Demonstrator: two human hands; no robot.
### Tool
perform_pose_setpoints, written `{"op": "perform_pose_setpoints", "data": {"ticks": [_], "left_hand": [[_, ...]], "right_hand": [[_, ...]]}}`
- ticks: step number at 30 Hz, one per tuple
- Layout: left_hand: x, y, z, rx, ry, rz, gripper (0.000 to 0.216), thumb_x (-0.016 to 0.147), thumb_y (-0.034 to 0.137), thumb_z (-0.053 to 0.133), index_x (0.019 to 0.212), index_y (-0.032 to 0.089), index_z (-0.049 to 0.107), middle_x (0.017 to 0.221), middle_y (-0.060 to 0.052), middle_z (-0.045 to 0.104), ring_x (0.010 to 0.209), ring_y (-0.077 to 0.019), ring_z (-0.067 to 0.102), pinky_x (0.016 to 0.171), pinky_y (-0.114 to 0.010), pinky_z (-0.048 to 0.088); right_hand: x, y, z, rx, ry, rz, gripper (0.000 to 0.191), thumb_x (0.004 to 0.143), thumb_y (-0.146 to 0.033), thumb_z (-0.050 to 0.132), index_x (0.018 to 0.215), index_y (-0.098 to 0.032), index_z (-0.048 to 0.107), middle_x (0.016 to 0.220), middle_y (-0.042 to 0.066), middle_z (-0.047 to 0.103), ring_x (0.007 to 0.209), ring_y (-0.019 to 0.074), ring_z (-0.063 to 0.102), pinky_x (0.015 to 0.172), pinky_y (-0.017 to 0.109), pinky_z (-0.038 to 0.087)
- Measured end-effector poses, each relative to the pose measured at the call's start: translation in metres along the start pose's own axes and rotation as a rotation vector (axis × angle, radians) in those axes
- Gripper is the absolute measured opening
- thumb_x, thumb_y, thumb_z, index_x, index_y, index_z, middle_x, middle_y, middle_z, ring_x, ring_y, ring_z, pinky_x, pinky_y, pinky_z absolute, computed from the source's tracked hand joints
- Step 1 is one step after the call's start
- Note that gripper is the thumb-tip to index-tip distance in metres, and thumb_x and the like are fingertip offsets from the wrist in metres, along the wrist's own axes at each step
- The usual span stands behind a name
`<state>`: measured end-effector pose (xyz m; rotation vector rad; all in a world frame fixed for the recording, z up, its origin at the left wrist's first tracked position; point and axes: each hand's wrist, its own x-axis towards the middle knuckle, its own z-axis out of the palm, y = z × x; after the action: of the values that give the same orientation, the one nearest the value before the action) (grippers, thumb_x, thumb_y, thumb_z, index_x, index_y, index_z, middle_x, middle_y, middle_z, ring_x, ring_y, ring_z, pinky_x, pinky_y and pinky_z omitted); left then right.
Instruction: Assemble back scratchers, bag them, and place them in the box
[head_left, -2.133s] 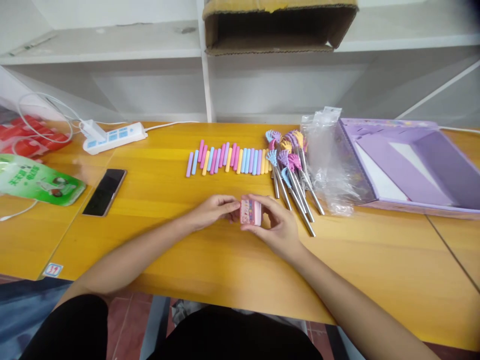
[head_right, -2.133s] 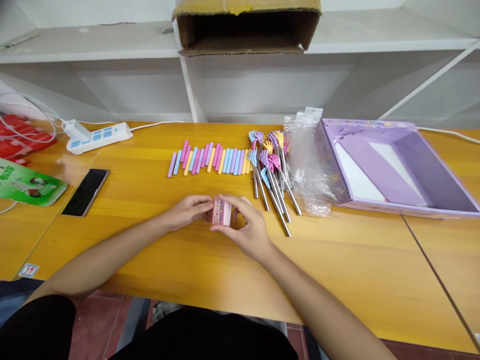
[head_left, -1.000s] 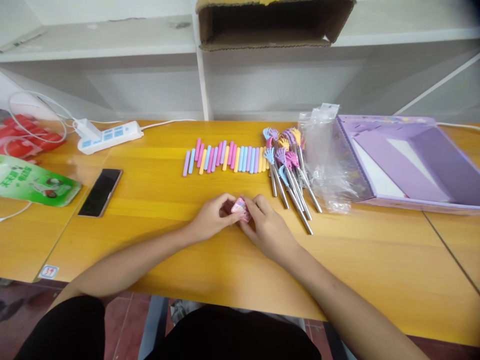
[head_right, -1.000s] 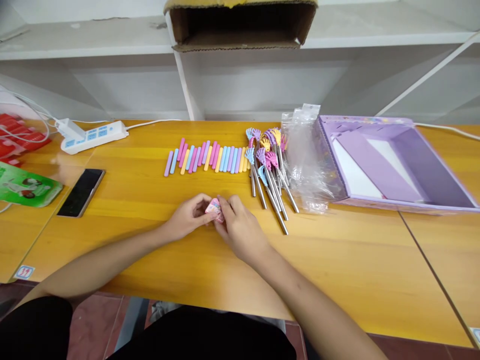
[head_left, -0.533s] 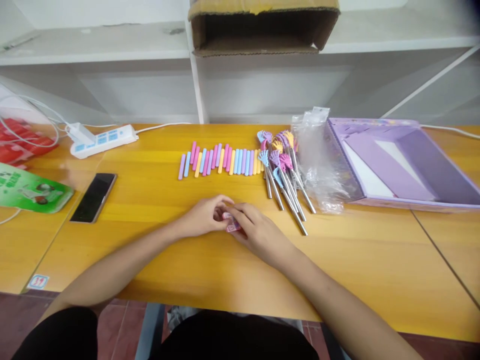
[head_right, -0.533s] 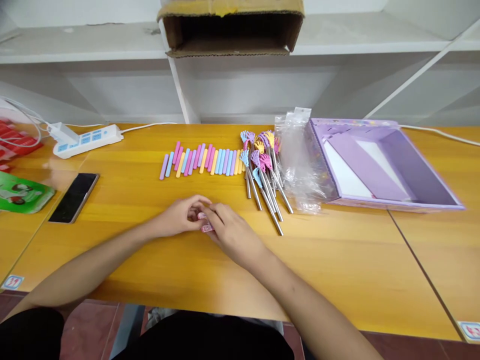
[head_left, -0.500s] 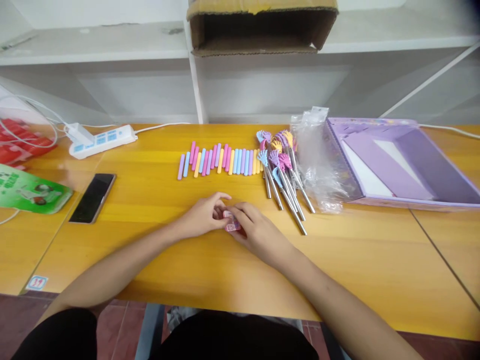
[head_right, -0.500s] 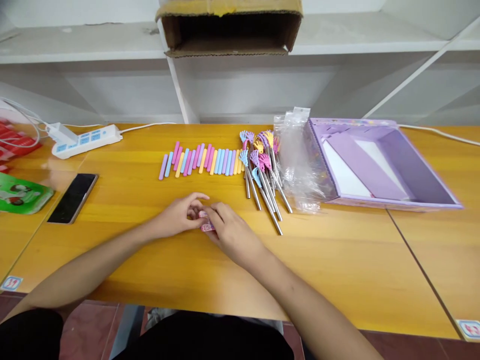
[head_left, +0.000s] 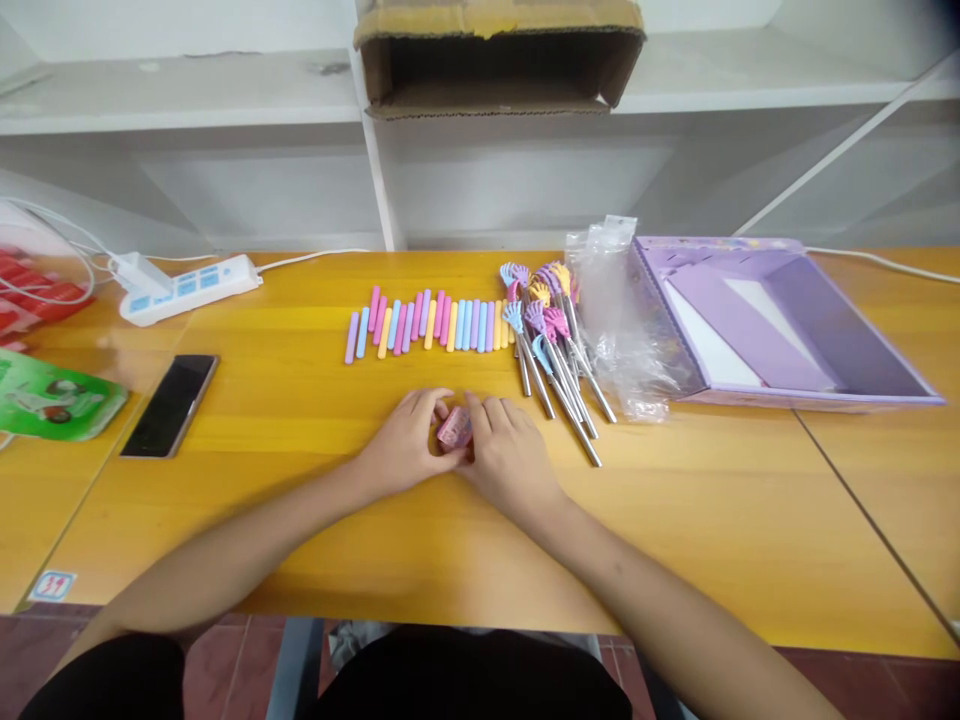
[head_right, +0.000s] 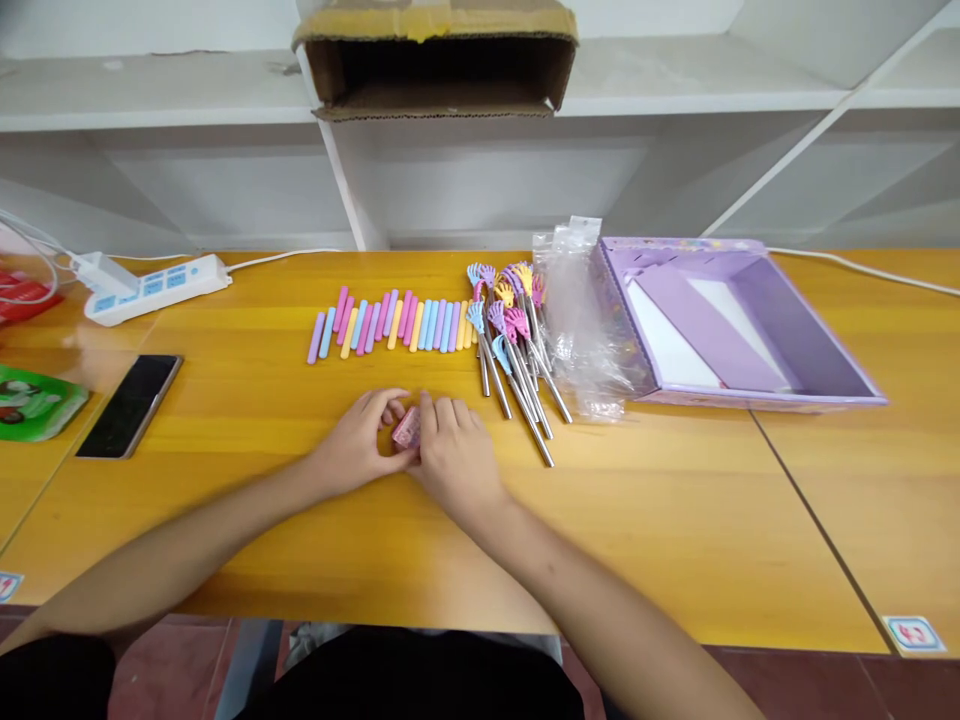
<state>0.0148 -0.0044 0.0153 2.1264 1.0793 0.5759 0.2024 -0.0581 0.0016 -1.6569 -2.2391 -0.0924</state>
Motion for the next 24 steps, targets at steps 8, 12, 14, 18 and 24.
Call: {"op": "perform_pose_setpoints", "data": {"ticks": [8, 12, 14, 18, 24], "left_hand": [[0.007, 0.016, 0.003, 0.196, -0.059, -0.020, 0.054, 0.079, 0.011, 0.077, 0.128, 0.022, 0.056, 0.127, -0.012, 0.069, 0.119, -0.0327, 0.066, 0.106, -0.052, 0.055], [0.008, 0.014, -0.005, 0.282, -0.114, 0.066, 0.048, 0.087, 0.019, 0.076, 0.131, 0.022, 0.056, 0.128, -0.012, 0.070, 0.120, -0.0334, 0.067, 0.108, -0.053, 0.053], [0.009, 0.012, -0.011, 0.320, -0.146, 0.122, 0.048, 0.091, 0.024, 0.075, 0.135, 0.022, 0.055, 0.131, -0.012, 0.069, 0.121, -0.0330, 0.066, 0.109, -0.052, 0.053], [0.011, 0.007, -0.021, 0.401, -0.215, 0.214, 0.050, 0.095, 0.027, 0.073, 0.141, 0.020, 0.054, 0.134, -0.014, 0.068, 0.123, -0.0325, 0.064, 0.107, -0.048, 0.052], [0.012, 0.005, -0.027, 0.456, -0.263, 0.287, 0.039, 0.096, 0.022, 0.070, 0.134, 0.019, 0.061, 0.128, -0.013, 0.069, 0.119, -0.0317, 0.061, 0.105, -0.046, 0.052]], "right_hand": [[0.005, -0.022, -0.004, -0.052, -0.080, 0.029, 0.068, 0.091, -0.026, 0.070, 0.150, 0.001, 0.051, 0.109, 0.021, 0.067, 0.097, 0.0334, 0.058, 0.079, 0.044, 0.050], [-0.001, -0.020, -0.009, -0.010, -0.114, 0.015, 0.076, 0.093, -0.041, 0.073, 0.153, -0.001, 0.049, 0.109, 0.020, 0.068, 0.101, 0.0351, 0.061, 0.080, 0.046, 0.054], [-0.006, -0.014, -0.014, 0.039, -0.101, 0.000, 0.080, 0.095, -0.052, 0.072, 0.154, -0.003, 0.048, 0.112, 0.020, 0.069, 0.104, 0.0355, 0.063, 0.082, 0.046, 0.055], [-0.007, 0.015, -0.038, 0.149, -0.012, -0.023, 0.065, 0.102, -0.056, 0.060, 0.148, -0.010, 0.056, 0.113, 0.016, 0.073, 0.105, 0.0309, 0.068, 0.084, 0.041, 0.056], [0.042, 0.100, -0.097, -0.036, 0.085, 0.318, 0.037, 0.104, -0.042, 0.050, 0.118, -0.019, 0.076, 0.102, 0.011, 0.078, 0.080, 0.0241, 0.069, 0.070, 0.034, 0.046]]}}
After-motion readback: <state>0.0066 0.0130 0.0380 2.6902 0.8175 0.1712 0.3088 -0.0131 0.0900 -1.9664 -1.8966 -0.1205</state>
